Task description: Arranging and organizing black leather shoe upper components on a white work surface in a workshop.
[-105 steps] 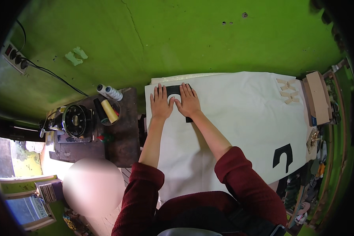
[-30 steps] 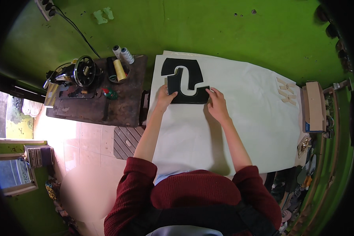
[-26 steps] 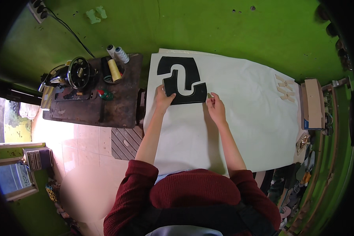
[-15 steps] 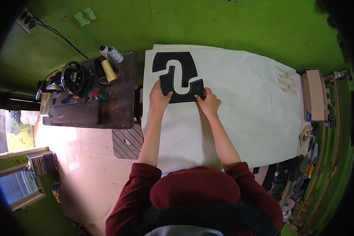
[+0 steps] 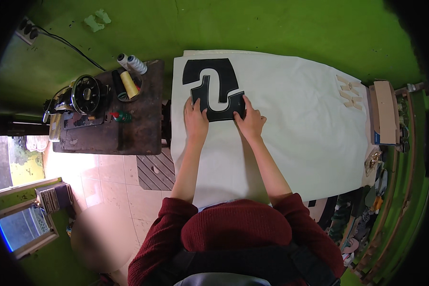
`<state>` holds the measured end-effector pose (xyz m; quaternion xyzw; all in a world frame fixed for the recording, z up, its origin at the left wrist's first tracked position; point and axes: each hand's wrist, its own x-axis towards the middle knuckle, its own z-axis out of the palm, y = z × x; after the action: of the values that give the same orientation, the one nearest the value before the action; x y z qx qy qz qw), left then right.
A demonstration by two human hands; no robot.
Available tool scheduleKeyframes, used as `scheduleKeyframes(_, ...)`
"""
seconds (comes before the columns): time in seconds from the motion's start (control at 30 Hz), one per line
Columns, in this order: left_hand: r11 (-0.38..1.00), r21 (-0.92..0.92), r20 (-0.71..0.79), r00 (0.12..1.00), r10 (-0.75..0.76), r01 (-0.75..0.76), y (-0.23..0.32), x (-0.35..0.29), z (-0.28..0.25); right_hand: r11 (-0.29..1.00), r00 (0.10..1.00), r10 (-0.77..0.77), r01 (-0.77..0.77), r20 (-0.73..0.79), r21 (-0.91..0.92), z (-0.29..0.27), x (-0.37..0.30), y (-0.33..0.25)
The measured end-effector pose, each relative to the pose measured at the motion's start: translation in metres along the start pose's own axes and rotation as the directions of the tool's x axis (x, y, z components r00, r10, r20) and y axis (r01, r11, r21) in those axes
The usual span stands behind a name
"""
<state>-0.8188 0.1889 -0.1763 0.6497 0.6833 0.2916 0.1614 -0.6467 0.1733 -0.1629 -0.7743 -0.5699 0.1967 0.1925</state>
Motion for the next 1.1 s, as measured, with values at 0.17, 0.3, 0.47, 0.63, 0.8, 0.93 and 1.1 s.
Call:
scheduleKeyframes(0.17,0.972,0.232,0.075,0.997,0.020,-0.037,0.009,0.001,0.002,0.971,0.995,-0.092,0.098,0.038,-0.216,0.004,0.002,0.005)
scheduleKeyframes(0.3,0.875,0.449,0.253,0.965,0.067,-0.179,0.001,0.005,0.008,0.957,0.992,-0.112,0.123,0.056,-0.261,0.005,0.004,0.001)
scheduleKeyframes(0.47,0.851,0.508,0.310,0.950,-0.038,-0.132,0.008,0.018,0.011,0.899,0.959,-0.281,0.279,0.043,-0.338,-0.005,0.015,-0.018)
scheduleKeyframes(0.63,0.923,0.359,0.159,0.984,0.084,-0.137,0.012,0.041,0.037,0.933,0.971,-0.236,0.214,-0.044,-0.289,0.022,0.053,-0.024)
scheduleKeyframes(0.8,0.890,0.388,0.161,0.968,0.191,-0.240,0.000,0.046,0.052,0.953,0.971,-0.225,0.202,-0.082,-0.224,0.051,0.063,-0.014)
scheduleKeyframes(0.93,0.858,0.444,0.152,0.965,0.213,-0.259,-0.003,0.044,0.053,0.944,0.974,-0.215,0.187,-0.076,-0.274,0.056,0.062,-0.016)
scheduleKeyframes(1.1,0.872,0.409,0.167,0.961,0.219,-0.270,-0.002,0.041,0.050,0.943,0.970,-0.229,0.200,-0.083,-0.265,0.056,0.058,-0.011)
